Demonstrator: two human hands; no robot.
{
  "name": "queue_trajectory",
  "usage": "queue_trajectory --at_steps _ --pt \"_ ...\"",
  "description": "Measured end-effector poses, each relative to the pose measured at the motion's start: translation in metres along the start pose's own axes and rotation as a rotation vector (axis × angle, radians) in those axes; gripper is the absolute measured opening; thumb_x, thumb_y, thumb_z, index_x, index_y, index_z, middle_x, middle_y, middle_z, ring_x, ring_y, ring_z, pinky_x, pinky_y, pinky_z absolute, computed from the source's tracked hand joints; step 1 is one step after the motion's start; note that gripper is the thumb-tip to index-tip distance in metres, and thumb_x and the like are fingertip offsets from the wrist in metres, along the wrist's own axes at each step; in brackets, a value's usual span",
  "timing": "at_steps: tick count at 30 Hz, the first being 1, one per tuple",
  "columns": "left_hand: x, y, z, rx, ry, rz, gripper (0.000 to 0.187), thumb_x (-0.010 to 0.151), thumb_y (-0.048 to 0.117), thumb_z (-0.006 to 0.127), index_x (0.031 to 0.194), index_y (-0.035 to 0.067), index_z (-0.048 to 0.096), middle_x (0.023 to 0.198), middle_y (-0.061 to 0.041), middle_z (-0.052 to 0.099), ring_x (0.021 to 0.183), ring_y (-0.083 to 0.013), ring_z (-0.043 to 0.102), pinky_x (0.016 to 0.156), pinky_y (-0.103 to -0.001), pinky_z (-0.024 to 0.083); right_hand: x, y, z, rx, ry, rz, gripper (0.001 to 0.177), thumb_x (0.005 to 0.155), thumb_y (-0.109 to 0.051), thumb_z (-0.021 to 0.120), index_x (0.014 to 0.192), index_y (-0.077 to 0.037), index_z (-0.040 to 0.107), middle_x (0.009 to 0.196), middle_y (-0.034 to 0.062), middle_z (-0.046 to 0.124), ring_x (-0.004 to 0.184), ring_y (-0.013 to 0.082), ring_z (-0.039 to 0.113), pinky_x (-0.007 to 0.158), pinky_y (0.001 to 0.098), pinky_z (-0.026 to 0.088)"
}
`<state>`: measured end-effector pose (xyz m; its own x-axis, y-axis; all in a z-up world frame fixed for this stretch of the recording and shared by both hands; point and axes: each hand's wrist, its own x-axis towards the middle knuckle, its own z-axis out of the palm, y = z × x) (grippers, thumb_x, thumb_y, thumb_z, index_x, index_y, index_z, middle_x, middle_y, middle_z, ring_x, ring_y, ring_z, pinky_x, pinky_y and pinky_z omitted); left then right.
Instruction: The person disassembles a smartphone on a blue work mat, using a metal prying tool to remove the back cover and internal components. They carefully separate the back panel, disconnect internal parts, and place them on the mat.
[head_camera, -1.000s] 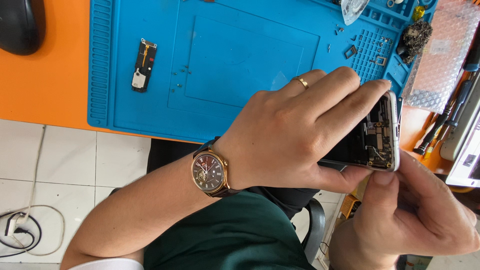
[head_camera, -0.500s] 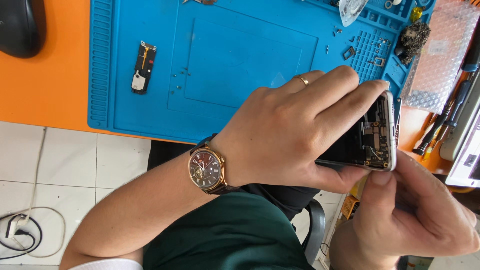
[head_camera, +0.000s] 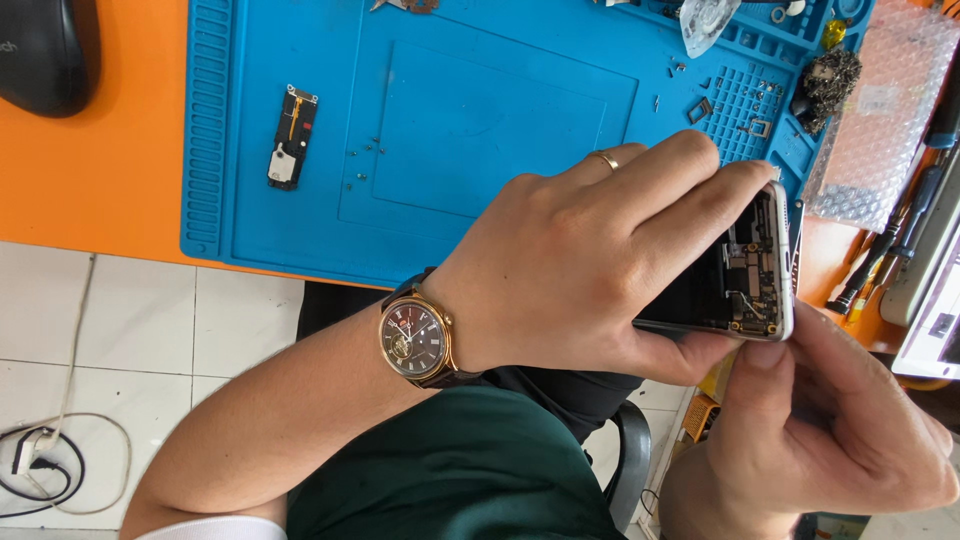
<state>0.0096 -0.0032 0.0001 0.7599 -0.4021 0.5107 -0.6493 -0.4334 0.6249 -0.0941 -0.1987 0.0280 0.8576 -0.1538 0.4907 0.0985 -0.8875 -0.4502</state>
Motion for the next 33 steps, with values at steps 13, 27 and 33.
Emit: queue_trajectory --at_steps 13,27,33 --pt "0.001 0.000 -0.001 -0.002 0.007 -0.009 0.076 0.105 0.067 0.071 0.148 0.006 0.058 0.134 -0.011 0.064 0.094 -0.0283 0.074 0.059 -0.042 0.053 0.006 -0.013 0.000 -0.029 -0.017 0.009 0.030 0.109 -0.002 0.076 0.116 0.025 0.084 0.075 0.0243 0.063 0.065 0.0232 0.048 0.068 0.0383 0.033" --pt "0.003 0.000 0.000 0.018 0.012 -0.015 0.078 0.101 0.067 0.076 0.146 0.006 0.059 0.136 -0.012 0.064 0.087 -0.0288 0.075 0.054 -0.043 0.051 0.007 -0.014 0.001 -0.001 -0.009 0.031 0.032 0.108 -0.002 0.077 0.119 0.028 0.082 0.077 0.0264 0.064 0.064 0.0226 0.050 0.066 0.0365 0.035" --pt "0.004 0.001 0.004 0.214 0.106 0.076 0.071 0.108 0.068 0.069 0.143 0.006 0.065 0.126 -0.006 0.068 0.087 -0.0216 0.073 0.058 -0.034 0.052 0.011 -0.013 0.001 -0.019 -0.057 0.014 0.031 0.110 -0.001 0.076 0.122 0.027 0.082 0.084 0.0283 0.068 0.067 0.0234 0.052 0.067 0.0376 0.037"
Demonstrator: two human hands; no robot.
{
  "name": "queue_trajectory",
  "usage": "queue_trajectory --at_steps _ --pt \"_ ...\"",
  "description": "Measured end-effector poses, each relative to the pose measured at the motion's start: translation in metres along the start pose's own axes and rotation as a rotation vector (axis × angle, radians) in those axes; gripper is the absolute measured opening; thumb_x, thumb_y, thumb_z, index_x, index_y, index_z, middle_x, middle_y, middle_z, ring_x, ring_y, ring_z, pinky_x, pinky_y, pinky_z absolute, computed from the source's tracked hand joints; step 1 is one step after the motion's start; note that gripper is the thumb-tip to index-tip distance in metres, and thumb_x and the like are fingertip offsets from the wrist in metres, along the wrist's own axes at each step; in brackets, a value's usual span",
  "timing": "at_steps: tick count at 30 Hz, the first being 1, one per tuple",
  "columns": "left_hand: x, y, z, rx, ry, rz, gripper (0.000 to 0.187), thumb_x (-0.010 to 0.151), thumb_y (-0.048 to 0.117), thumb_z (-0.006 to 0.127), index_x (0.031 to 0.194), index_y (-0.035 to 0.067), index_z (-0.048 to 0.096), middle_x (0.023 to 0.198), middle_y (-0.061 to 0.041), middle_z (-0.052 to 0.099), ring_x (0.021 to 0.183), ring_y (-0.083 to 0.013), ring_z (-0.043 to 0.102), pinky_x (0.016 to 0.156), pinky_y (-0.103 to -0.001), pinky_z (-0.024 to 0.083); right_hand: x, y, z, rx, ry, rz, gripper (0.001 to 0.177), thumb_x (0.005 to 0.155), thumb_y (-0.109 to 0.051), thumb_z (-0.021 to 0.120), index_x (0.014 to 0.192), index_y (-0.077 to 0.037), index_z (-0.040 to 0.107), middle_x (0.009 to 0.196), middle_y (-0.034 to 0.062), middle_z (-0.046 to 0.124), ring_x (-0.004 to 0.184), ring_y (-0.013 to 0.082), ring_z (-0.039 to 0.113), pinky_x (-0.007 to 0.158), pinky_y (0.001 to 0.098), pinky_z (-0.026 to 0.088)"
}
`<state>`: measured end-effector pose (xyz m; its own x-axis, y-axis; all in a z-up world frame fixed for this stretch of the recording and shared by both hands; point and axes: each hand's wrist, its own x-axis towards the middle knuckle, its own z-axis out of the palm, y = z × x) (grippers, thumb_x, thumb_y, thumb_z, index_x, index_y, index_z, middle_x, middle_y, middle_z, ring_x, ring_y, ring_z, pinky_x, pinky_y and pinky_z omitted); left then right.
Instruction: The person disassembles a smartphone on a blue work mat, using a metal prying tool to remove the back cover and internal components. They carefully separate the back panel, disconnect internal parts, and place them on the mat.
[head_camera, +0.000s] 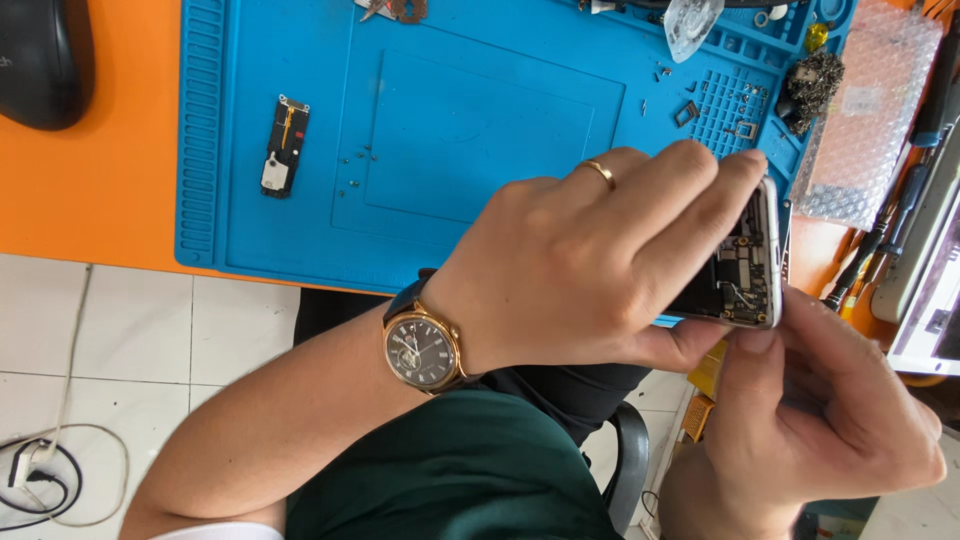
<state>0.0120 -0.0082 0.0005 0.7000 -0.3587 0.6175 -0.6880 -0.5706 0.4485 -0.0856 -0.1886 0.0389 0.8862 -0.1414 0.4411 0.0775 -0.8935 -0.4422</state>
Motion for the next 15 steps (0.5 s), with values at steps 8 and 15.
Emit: queue_trajectory --at_steps 8,15 --pt "-0.002 0.005 -0.003 0.333 0.093 0.123 0.024 0.121 0.015 0.059 0.102 0.015 0.073 0.096 0.005 0.051 0.073 -0.0085 0.036 0.051 -0.024 0.028 0.005 0.092 0.002 0.289 -0.003 -0.816 0.021 0.086 0.028 0.088 0.090 0.015 0.071 0.084 0.0350 0.056 0.055 0.0442 0.064 0.048 0.0538 0.051" --pt "-0.015 0.006 0.011 0.349 -0.101 0.187 0.026 0.114 0.003 0.052 0.093 0.015 0.061 0.096 0.001 0.052 0.076 -0.0155 0.053 0.052 -0.026 0.030 0.005 0.091 0.011 0.242 -0.327 -0.902 0.026 0.091 0.033 0.075 0.091 0.007 0.077 0.087 0.0302 0.064 0.062 0.0475 0.069 0.053 0.0539 0.054"
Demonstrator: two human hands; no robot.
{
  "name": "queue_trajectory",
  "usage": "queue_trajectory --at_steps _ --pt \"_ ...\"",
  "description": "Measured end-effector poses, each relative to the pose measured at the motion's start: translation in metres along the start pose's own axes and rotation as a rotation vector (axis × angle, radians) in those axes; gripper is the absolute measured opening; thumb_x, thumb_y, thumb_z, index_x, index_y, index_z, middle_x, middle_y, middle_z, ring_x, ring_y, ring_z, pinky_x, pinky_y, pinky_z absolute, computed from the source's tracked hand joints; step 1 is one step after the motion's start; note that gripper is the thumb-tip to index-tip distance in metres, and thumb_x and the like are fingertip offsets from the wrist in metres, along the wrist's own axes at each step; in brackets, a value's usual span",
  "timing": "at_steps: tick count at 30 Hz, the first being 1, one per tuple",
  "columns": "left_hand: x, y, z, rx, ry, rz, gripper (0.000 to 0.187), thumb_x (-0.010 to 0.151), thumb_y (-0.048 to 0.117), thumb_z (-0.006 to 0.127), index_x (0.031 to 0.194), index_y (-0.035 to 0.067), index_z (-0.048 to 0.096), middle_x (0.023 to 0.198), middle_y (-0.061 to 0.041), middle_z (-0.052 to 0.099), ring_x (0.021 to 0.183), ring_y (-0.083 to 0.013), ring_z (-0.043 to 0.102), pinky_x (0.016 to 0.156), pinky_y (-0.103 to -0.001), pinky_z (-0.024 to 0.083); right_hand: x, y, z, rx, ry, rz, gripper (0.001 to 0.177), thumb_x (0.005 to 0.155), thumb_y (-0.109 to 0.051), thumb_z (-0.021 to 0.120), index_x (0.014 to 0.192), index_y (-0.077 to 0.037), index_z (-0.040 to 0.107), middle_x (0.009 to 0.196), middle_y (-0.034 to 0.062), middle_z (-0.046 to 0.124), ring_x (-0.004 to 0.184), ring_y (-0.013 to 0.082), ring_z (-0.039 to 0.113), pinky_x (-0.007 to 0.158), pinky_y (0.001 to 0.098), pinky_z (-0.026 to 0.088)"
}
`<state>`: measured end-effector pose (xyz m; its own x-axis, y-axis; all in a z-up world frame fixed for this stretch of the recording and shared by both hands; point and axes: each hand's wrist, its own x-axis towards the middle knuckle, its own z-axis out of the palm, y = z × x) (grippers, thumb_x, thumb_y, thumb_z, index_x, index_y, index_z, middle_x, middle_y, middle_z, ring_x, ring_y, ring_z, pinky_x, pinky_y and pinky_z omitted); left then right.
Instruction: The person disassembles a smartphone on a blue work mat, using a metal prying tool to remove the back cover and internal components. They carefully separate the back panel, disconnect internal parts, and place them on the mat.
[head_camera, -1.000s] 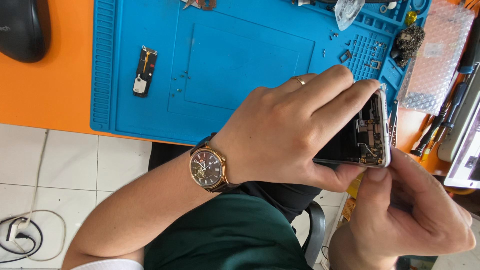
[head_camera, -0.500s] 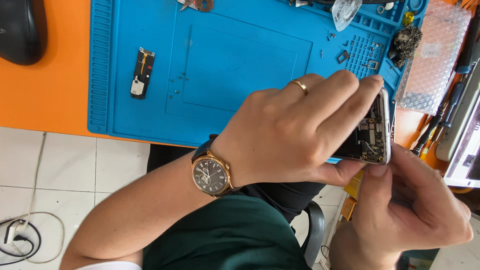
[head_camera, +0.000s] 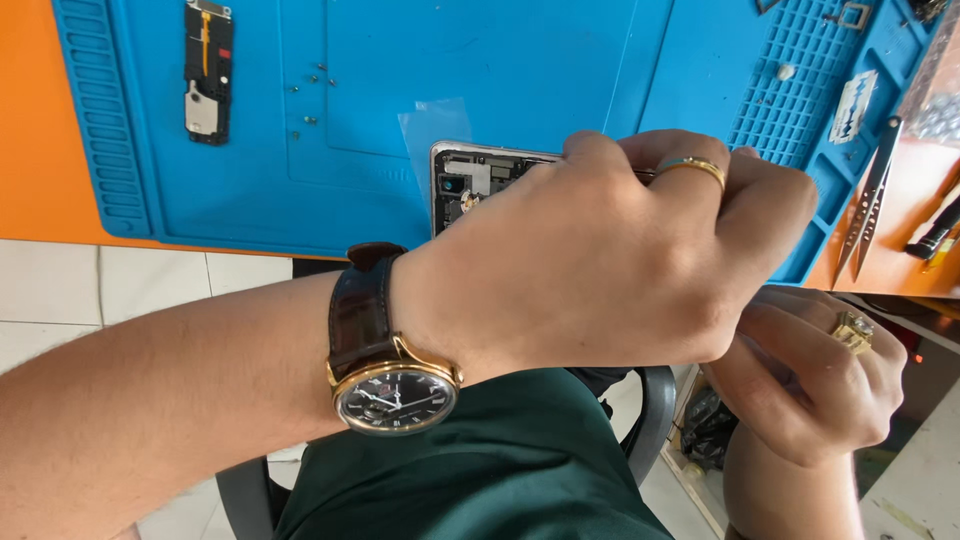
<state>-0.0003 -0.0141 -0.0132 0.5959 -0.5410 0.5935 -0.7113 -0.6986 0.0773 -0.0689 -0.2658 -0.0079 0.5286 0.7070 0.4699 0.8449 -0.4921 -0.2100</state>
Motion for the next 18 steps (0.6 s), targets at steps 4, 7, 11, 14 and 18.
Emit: queue_trajectory --at_steps 4,7,11,14,18 --pt "0.004 0.004 0.001 0.031 -0.060 0.031 0.023 0.110 0.003 0.055 0.090 0.013 0.062 0.096 0.000 0.054 0.079 -0.0186 0.061 0.050 -0.027 0.032 -0.012 -0.001 0.003 0.045 0.001 0.040 0.026 0.090 0.032 0.079 0.095 0.007 0.074 0.088 0.0313 0.061 0.063 0.0486 0.066 0.054 0.0559 0.055" --pt "0.008 0.006 -0.001 0.045 -0.078 0.027 0.022 0.116 0.013 0.054 0.099 0.012 0.069 0.099 -0.001 0.058 0.081 -0.0216 0.066 0.051 -0.032 0.049 -0.009 -0.001 0.007 0.022 0.031 0.041 0.023 0.089 0.030 0.074 0.081 0.009 0.067 0.080 0.0299 0.058 0.055 0.0434 0.059 0.048 0.0503 0.043" --pt "0.011 0.009 -0.001 0.029 -0.093 0.009 0.020 0.118 0.019 0.054 0.106 0.012 0.069 0.104 -0.001 0.057 0.084 -0.0236 0.067 0.054 -0.037 0.059 -0.014 -0.007 0.004 0.048 0.026 0.106 0.023 0.090 0.028 0.069 0.083 0.007 0.064 0.077 0.0283 0.054 0.055 0.0427 0.055 0.049 0.0503 0.039" --pt "0.011 0.010 0.000 0.021 -0.095 0.005 0.021 0.119 0.023 0.056 0.106 0.013 0.070 0.106 -0.003 0.059 0.084 -0.0241 0.068 0.055 -0.038 0.059 -0.020 -0.011 0.002 -0.031 0.020 0.134 0.026 0.092 0.027 0.071 0.082 0.004 0.066 0.077 0.0258 0.051 0.054 0.0397 0.053 0.048 0.0485 0.036" --pt "0.012 0.011 0.002 0.021 -0.090 -0.002 0.021 0.119 0.019 0.055 0.104 0.013 0.069 0.107 -0.002 0.056 0.083 -0.0238 0.065 0.052 -0.037 0.053 -0.024 -0.014 -0.004 -0.104 -0.034 0.173 0.016 0.094 0.016 0.081 0.085 0.006 0.073 0.081 0.0281 0.062 0.066 0.0469 0.065 0.056 0.0551 0.048"
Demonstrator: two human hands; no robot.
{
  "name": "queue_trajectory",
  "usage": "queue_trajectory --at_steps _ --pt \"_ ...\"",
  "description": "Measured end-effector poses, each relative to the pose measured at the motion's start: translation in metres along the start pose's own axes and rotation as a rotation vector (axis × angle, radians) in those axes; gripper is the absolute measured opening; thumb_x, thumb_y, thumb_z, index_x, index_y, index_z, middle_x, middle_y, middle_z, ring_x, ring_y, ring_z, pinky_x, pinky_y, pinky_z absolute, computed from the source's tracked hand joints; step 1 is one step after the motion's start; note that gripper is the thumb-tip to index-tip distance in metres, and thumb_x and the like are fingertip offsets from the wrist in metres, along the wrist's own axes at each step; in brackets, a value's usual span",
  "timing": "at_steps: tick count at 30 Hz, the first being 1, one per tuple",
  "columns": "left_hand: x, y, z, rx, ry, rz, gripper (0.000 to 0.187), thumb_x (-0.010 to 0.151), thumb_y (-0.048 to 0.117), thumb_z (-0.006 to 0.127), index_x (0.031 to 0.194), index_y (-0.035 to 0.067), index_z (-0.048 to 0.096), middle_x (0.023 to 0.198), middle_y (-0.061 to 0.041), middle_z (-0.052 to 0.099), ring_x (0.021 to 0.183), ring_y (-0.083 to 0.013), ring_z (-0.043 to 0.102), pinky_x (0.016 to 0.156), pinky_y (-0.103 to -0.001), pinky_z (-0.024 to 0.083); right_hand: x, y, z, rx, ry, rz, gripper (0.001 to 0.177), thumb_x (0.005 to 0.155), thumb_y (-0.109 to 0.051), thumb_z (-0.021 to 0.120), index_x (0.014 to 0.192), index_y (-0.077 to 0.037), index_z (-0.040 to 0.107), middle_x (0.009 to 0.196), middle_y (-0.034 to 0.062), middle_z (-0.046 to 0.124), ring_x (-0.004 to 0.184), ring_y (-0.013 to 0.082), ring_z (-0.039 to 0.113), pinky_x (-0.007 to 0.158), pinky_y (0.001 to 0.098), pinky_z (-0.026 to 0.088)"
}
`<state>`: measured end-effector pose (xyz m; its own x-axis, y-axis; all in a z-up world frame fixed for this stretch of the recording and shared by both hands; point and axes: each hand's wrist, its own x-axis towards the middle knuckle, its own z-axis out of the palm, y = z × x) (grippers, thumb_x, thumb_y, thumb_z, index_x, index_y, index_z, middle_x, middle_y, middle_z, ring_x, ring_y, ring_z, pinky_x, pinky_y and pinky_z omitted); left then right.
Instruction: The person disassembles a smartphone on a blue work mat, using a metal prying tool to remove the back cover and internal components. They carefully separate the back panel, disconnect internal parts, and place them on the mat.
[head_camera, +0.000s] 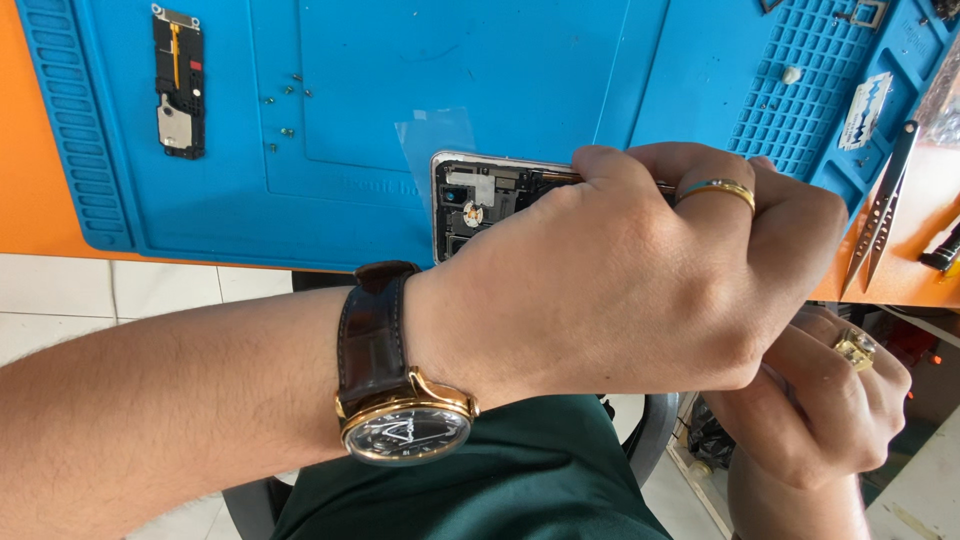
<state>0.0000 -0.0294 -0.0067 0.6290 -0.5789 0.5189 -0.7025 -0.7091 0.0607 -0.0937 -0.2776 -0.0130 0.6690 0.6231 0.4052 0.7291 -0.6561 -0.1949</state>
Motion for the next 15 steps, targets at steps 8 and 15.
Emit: queue_trajectory --at_steps 8,15 --pt "0.001 0.000 0.000 -0.001 0.032 -0.008 0.022 0.121 0.025 0.060 0.106 0.012 0.070 0.108 -0.002 0.059 0.080 -0.0230 0.068 0.053 -0.038 0.060 0.004 -0.009 -0.006 -0.083 -0.061 0.022 0.019 0.097 0.012 0.089 0.085 0.013 0.075 0.087 0.0409 0.069 0.075 0.0560 0.074 0.068 0.0609 0.059" --pt "0.018 -0.034 -0.036 -0.237 0.012 -0.048 0.047 0.101 0.048 0.089 0.123 0.010 0.071 0.126 0.000 0.057 0.078 -0.0219 0.061 0.052 -0.034 0.034 0.024 -0.026 0.006 0.166 0.353 0.592 0.050 0.096 -0.018 0.069 0.119 0.026 0.062 0.105 0.0381 0.063 0.097 0.0446 0.061 0.099 0.0542 0.047"
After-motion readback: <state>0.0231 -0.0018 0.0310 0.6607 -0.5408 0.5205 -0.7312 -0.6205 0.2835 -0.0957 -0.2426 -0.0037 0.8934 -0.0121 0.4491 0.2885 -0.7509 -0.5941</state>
